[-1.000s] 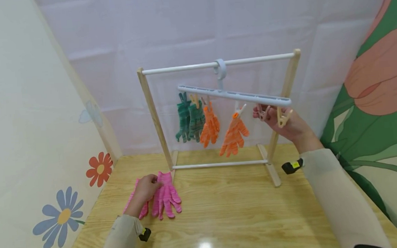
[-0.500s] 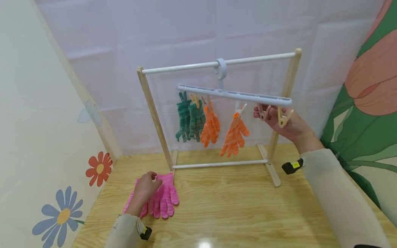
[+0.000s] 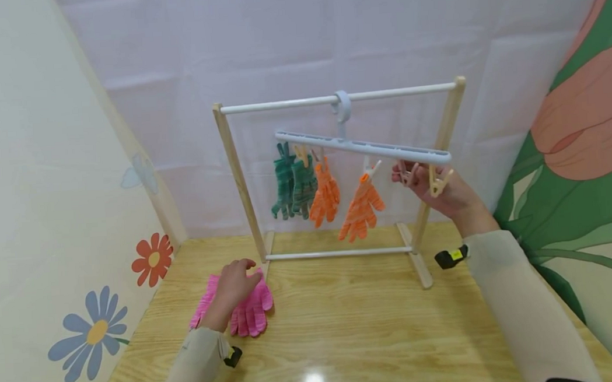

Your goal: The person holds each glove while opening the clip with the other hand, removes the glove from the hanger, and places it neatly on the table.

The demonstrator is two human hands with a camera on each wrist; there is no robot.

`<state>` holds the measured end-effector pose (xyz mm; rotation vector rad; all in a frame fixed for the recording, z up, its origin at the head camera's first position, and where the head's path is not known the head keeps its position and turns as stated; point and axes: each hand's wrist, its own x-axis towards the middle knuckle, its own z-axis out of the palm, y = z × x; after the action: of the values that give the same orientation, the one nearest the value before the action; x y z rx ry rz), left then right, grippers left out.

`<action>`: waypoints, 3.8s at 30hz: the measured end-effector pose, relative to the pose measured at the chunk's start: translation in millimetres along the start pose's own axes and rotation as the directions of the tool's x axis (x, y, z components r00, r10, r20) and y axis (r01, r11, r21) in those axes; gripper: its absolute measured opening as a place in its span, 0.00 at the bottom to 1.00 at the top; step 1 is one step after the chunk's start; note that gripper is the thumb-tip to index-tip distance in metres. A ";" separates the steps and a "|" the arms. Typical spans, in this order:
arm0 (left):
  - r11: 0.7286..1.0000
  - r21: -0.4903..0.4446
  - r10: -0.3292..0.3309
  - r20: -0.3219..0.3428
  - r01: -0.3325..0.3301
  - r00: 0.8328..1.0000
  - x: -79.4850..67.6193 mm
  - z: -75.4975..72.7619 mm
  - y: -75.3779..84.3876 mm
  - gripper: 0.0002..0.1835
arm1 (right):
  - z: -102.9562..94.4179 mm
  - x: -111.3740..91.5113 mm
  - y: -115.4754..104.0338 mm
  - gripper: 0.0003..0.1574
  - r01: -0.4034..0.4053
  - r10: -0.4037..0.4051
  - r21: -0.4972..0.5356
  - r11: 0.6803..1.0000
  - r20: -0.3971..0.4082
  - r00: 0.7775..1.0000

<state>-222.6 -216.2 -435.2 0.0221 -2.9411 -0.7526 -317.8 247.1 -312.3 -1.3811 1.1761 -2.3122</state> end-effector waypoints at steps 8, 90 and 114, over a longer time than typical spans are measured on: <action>0.999 -0.053 0.012 0.024 -0.011 1.000 2.3 3.5 8.0 0.22 | 0.8 -0.2 0.3 0.15 0.002 -0.002 0.024 1.000 0.004 1.000; 0.939 -0.305 0.182 0.048 -0.159 0.982 9.8 9.8 103.1 0.24 | 6.3 -1.7 -3.5 0.15 -0.026 0.026 0.031 0.999 0.003 1.000; 0.912 -0.353 0.239 0.046 -0.208 0.970 18.8 11.2 137.1 0.25 | 4.9 -1.7 -2.5 0.15 -0.015 0.015 0.013 1.000 0.009 1.000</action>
<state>-240.8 -91.3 -377.3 -0.3797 -2.7743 -1.2440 -312.4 247.1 -310.5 -1.3715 1.1629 -2.2970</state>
